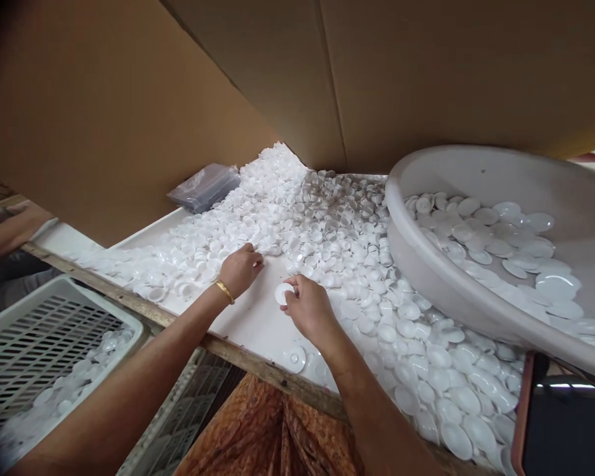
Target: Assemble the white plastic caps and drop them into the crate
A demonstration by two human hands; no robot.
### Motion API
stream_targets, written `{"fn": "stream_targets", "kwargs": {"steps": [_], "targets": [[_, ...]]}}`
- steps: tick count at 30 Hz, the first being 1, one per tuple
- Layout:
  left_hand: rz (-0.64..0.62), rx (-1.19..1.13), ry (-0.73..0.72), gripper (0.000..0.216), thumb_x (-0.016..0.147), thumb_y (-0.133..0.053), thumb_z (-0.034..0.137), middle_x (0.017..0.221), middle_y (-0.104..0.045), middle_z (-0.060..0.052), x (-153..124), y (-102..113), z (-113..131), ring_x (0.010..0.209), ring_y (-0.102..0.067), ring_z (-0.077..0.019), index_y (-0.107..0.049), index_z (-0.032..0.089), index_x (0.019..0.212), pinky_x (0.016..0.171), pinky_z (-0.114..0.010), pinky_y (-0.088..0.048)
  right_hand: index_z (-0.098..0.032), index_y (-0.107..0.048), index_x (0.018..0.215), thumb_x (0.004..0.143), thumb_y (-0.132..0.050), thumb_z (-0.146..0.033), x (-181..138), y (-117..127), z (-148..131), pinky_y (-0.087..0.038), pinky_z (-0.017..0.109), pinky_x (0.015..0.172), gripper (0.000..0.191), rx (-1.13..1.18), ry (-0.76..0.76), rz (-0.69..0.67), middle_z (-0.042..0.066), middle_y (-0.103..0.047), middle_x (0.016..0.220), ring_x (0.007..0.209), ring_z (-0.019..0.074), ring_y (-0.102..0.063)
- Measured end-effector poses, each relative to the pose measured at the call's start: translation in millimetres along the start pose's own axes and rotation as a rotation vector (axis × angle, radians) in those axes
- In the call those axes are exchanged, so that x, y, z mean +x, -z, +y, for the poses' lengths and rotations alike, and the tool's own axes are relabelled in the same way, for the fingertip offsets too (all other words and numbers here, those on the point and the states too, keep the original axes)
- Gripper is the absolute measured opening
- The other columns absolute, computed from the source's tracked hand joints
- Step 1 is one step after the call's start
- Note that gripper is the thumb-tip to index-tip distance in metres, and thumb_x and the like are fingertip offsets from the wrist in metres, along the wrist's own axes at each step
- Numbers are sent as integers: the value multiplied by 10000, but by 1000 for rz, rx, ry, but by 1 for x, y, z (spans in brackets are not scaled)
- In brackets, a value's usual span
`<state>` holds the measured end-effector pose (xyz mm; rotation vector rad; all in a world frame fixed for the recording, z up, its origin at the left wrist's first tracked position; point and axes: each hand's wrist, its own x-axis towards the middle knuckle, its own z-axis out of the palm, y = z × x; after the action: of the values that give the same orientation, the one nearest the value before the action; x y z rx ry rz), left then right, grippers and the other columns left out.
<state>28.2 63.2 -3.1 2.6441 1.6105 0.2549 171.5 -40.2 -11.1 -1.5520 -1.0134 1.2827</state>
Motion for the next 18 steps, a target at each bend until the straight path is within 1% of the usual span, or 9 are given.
{"fn": "stream_targets", "kwargs": {"steps": [2, 5, 7, 9, 12, 15, 18], "targets": [[38, -108, -39, 177, 810, -496, 221, 798, -536, -52, -14, 9, 4, 674, -538, -141, -636, 165, 717, 603, -253, -398, -169, -575, 885, 777, -476, -77, -1, -2, -5, -544, 296, 628, 173, 141, -57, -9, 34, -629, 741, 648, 152, -652], [174, -355, -131, 169, 831, -500, 264, 781, -532, -29, -46, 19, 16, 648, -512, -107, -627, 175, 764, 609, -225, -403, -150, -574, 924, 791, -432, -44, -4, -3, -10, -554, 307, 705, 221, 269, -78, -17, 33, -637, 725, 648, 134, -655], [256, -395, -192, 191, 854, -465, 263, 805, -530, -35, -64, 19, 26, 666, -507, -105, -622, 174, 790, 613, -220, -401, -138, -568, 978, 789, -421, -34, -5, -5, -10, -554, 313, 734, 260, 296, -60, -28, 38, -648, 760, 640, 122, -653], [299, -357, -225, 219, 869, -434, 251, 817, -528, -45, -74, 15, 34, 692, -509, -110, -623, 172, 790, 622, -222, -400, -140, -568, 1020, 778, -438, -39, -5, -6, -8, -552, 319, 759, 292, 303, -12, -36, 44, -659, 820, 669, 120, -654], [325, -335, -243, 231, 876, -424, 238, 817, -532, -49, -77, 8, 38, 707, -513, -110, -625, 165, 789, 627, -217, -408, -155, -576, 1051, 770, -483, -81, -4, -8, -2, -547, 330, 778, 306, 293, 64, -50, 52, -665, 899, 735, 134, -654], [347, -300, -279, 217, 874, -430, 224, 830, -550, -53, -73, 5, 37, 729, -524, -114, -623, 158, 801, 636, -216, -426, -149, -570, 1075, 768, -523, -130, -2, -9, 3, -538, 344, 788, 311, 271, 121, -57, 74, -659, 958, 806, 159, -649], [378, -259, -316, 208, 874, -430, 215, 836, -569, -53, -68, 3, 39, 747, -539, -123, -619, 156, 808, 642, -225, -447, -155, -567, 1082, 759, -571, -181, -2, -8, 2, -521, 355, 819, 324, 246, 190, -34, 84, -654, 994, 877, 183, -637]]}}
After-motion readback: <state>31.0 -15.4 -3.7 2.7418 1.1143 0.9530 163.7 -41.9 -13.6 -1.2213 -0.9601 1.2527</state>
